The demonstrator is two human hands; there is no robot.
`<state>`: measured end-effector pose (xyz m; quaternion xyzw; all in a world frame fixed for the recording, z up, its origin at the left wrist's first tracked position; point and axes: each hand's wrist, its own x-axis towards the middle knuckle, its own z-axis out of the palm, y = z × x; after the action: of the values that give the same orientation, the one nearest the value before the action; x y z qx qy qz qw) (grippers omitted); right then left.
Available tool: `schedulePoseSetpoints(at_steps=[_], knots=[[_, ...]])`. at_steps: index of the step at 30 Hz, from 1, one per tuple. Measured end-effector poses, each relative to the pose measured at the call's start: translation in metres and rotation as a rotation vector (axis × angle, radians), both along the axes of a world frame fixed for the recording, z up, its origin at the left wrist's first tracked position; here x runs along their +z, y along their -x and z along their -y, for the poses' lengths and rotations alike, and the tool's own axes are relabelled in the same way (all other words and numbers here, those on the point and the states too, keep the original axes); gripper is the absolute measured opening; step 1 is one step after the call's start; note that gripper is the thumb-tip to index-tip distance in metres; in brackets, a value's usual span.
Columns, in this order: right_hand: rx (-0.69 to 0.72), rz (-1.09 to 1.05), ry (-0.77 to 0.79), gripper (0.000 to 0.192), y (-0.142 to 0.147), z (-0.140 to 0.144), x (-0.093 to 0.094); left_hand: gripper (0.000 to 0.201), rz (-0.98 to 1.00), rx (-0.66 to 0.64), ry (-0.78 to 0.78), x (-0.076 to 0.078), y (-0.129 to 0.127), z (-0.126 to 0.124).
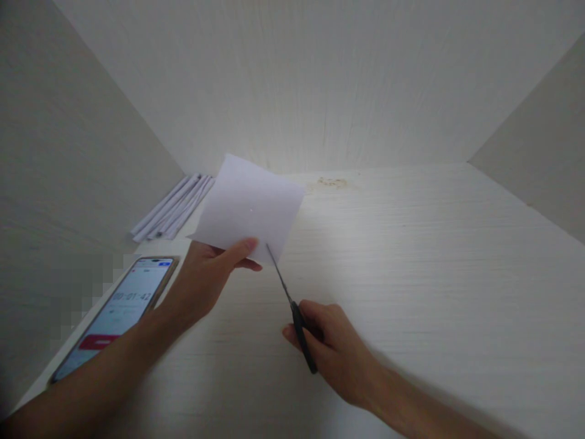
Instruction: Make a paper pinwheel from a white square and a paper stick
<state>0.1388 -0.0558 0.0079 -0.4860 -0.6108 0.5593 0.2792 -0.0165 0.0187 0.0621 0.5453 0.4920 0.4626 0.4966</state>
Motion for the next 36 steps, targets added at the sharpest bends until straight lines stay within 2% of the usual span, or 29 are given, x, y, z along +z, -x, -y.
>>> schedulePoseSetpoints(at_steps=[16, 36], knots=[[0.001, -0.038, 0.006, 0.04, 0.0006, -0.0002, 0.0055, 0.015, -0.041, -0.045, 0.092, 0.0014, -0.0033, 0.0062], [-0.007, -0.069, -0.004, 0.04, -0.0002, -0.0007, 0.0078, 0.01, -0.027, -0.086, 0.117, 0.0003, -0.0049, 0.0091]])
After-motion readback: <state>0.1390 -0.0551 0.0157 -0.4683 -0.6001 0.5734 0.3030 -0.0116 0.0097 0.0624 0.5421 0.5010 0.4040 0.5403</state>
